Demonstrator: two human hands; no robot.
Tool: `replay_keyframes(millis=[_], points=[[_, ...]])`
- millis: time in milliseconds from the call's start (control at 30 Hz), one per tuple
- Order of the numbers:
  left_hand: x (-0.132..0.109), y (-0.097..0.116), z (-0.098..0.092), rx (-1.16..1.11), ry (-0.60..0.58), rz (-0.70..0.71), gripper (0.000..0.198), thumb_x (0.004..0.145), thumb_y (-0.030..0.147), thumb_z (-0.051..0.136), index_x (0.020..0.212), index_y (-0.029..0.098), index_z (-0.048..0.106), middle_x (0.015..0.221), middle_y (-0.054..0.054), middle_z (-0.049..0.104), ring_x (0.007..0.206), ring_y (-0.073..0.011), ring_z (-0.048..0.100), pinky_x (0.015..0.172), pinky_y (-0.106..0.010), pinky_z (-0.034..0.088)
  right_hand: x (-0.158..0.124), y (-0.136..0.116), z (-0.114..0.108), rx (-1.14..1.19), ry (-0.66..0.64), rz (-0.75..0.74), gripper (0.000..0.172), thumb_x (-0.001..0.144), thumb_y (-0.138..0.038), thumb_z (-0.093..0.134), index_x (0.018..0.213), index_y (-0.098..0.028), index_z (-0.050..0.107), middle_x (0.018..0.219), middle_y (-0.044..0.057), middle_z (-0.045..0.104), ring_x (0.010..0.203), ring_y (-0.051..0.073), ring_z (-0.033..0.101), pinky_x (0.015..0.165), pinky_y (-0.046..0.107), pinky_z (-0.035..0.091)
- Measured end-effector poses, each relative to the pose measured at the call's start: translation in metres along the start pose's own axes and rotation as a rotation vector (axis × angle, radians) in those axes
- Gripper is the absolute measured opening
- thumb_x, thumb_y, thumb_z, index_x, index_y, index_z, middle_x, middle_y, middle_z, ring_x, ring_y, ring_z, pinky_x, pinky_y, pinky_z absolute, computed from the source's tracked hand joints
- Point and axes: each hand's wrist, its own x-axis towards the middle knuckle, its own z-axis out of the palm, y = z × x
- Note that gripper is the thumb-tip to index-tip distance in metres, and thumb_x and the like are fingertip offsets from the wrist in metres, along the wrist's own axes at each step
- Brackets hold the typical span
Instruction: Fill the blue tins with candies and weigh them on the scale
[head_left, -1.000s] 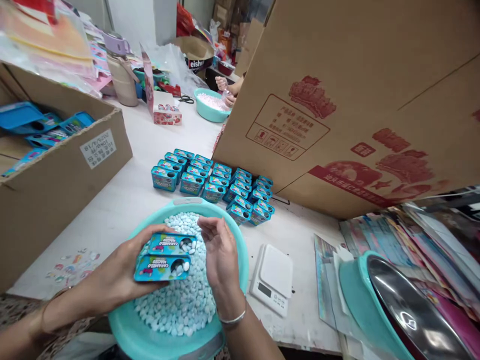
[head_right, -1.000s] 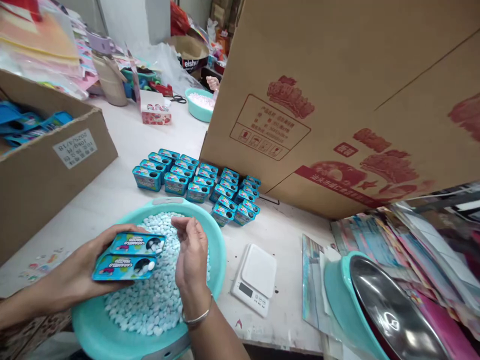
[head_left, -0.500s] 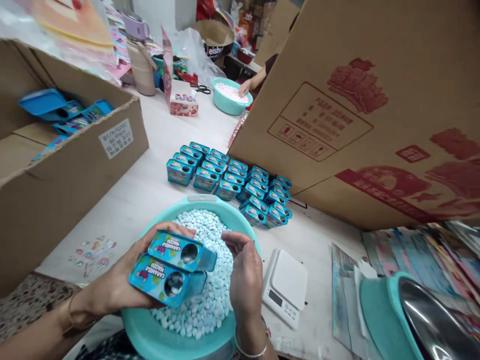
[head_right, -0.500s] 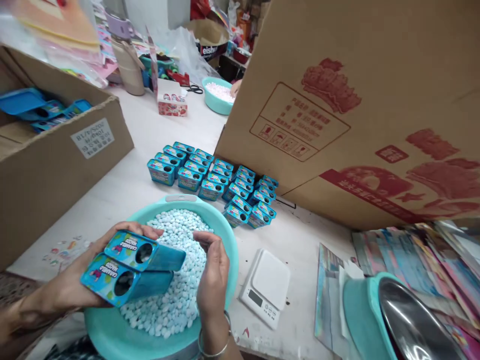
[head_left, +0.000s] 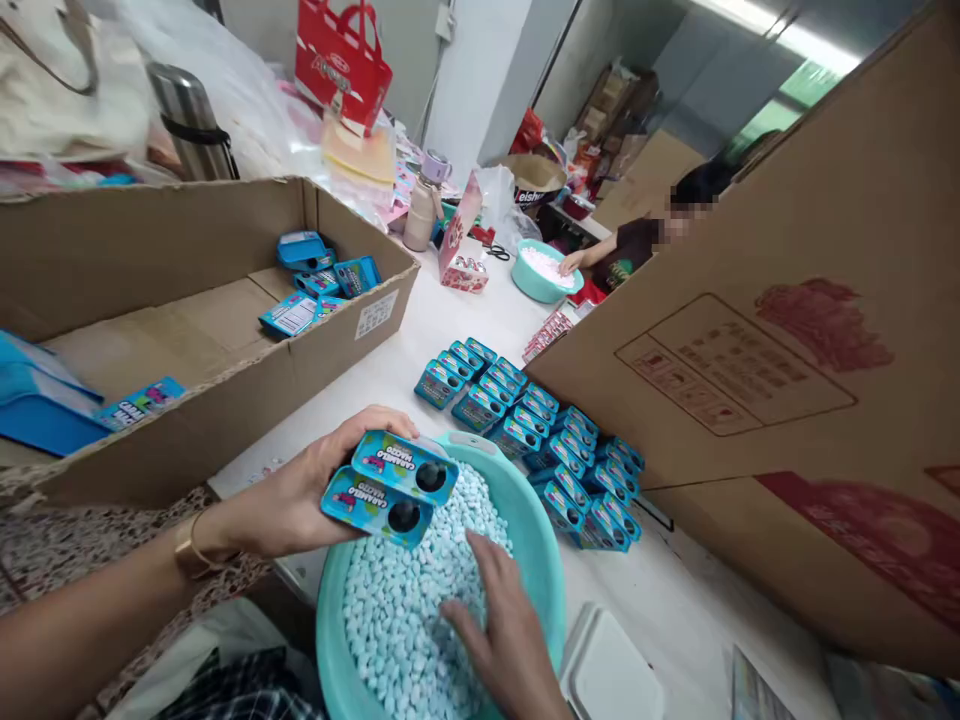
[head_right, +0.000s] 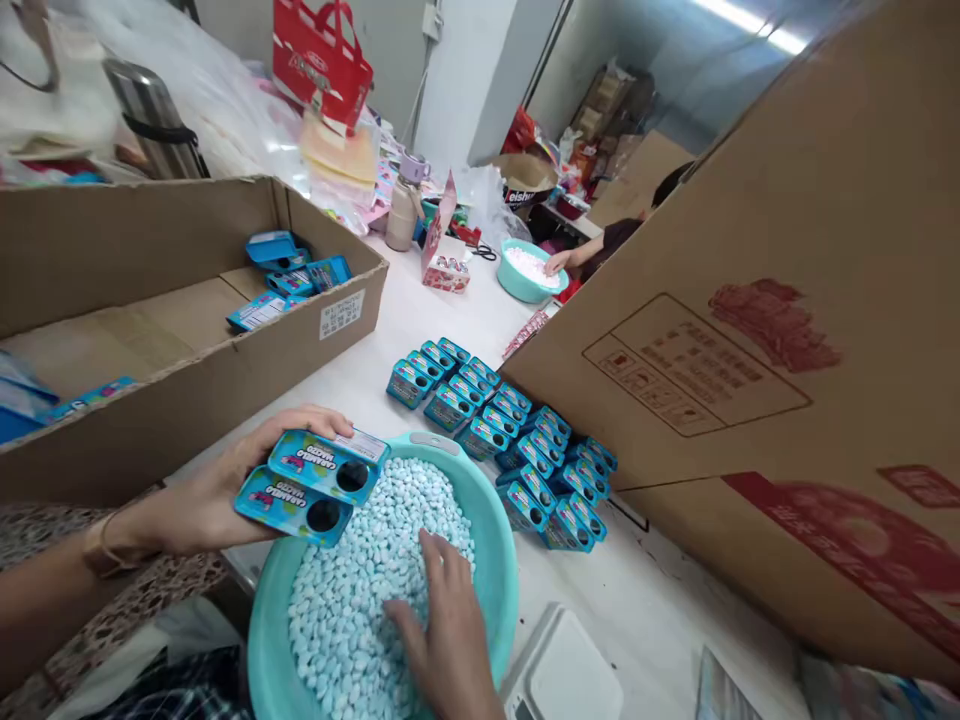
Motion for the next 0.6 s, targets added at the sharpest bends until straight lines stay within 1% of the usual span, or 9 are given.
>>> replay_keyframes(millis=[67,100,200,267,333,400,467,533,600], points=[[0.005,0.006,-0.004,0.068,0.015,-0.016,0.08,0.078,0.023,0.099,0.15,0.033,0.064,0.141,-0.01,0.077,0.122,-0.035,0.08,0.103,-0.039,0.068,0.009,-0.02,0.015,-0.087,-0.123,-0.034,0.086,0.089,-0.051,0.093,0.166,-0.029,0.06,0.168,0.022,0.062,0.152,0.05,0.062,0.118,0.063,0.06],[0.006,0.007,-0.004,0.061,0.029,-0.046,0.079,0.08,0.026,0.098,0.15,0.032,0.062,0.136,-0.01,0.079,0.116,-0.0343,0.082,0.099,-0.038,0.069,0.013,-0.029,0.021,-0.12,-0.182,-0.036,0.079,0.087,-0.05,0.095,0.158,-0.029,0.067,0.163,0.022,0.065,0.147,0.051,0.064,0.113,0.063,0.062],[0.008,0.009,-0.001,0.014,0.063,-0.159,0.079,0.082,0.035,0.097,0.15,0.029,0.057,0.132,-0.01,0.081,0.114,-0.0341,0.082,0.096,-0.038,0.07,0.024,-0.043,0.03,-0.084,-0.213,0.029,0.023,0.104,-0.035,0.071,0.125,-0.026,0.077,0.133,0.016,0.077,0.119,0.039,0.076,0.097,0.049,0.063],[0.009,0.008,0.003,0.0,0.08,-0.216,0.08,0.081,0.037,0.098,0.149,0.028,0.055,0.131,-0.01,0.081,0.115,-0.0346,0.082,0.099,-0.041,0.069,0.029,-0.038,0.027,0.095,-0.171,0.081,0.018,0.108,-0.028,0.056,0.111,-0.025,0.074,0.114,0.01,0.077,0.104,0.028,0.076,0.092,0.04,0.058],[0.012,0.004,0.006,-0.006,0.094,-0.248,0.082,0.078,0.038,0.098,0.147,0.027,0.055,0.13,-0.009,0.08,0.115,-0.035,0.081,0.102,-0.044,0.068,0.032,-0.027,0.018,0.348,-0.123,0.151,0.022,0.107,-0.04,0.058,0.1,-0.024,0.071,0.098,0.006,0.074,0.094,0.023,0.071,0.087,0.034,0.055],[0.019,-0.002,0.004,-0.018,0.126,-0.262,0.085,0.076,0.042,0.099,0.146,0.027,0.054,0.13,-0.009,0.079,0.116,-0.0358,0.08,0.106,-0.048,0.066,0.032,-0.019,0.006,0.632,-0.074,0.299,0.039,0.101,-0.062,0.066,0.097,-0.023,0.069,0.087,0.001,0.069,0.078,0.017,0.062,0.071,0.027,0.049],[0.031,-0.013,-0.005,-0.024,0.19,-0.272,0.093,0.071,0.047,0.101,0.147,0.025,0.05,0.135,-0.01,0.078,0.119,-0.0383,0.079,0.113,-0.053,0.063,0.03,-0.018,-0.006,0.909,-0.01,0.47,0.058,0.088,-0.078,0.077,0.1,-0.022,0.067,0.084,-0.002,0.065,0.062,0.01,0.049,0.054,0.021,0.033],[0.048,-0.029,-0.02,0.018,0.253,-0.293,0.103,0.066,0.05,0.102,0.148,0.023,0.047,0.142,-0.014,0.074,0.125,-0.0416,0.076,0.119,-0.058,0.058,0.027,-0.024,-0.016,1.134,0.06,0.571,0.069,0.076,-0.081,0.089,0.103,-0.022,0.066,0.085,-0.004,0.065,0.054,0.005,0.04,0.048,0.018,0.019],[0.064,-0.05,-0.037,0.088,0.258,-0.327,0.108,0.061,0.049,0.101,0.15,0.022,0.044,0.147,-0.017,0.071,0.132,-0.0441,0.071,0.124,-0.061,0.054,0.023,-0.032,-0.023,1.279,0.13,0.59,0.072,0.068,-0.076,0.099,0.102,-0.021,0.066,0.085,-0.004,0.065,0.051,0.002,0.039,0.046,0.017,0.016]])
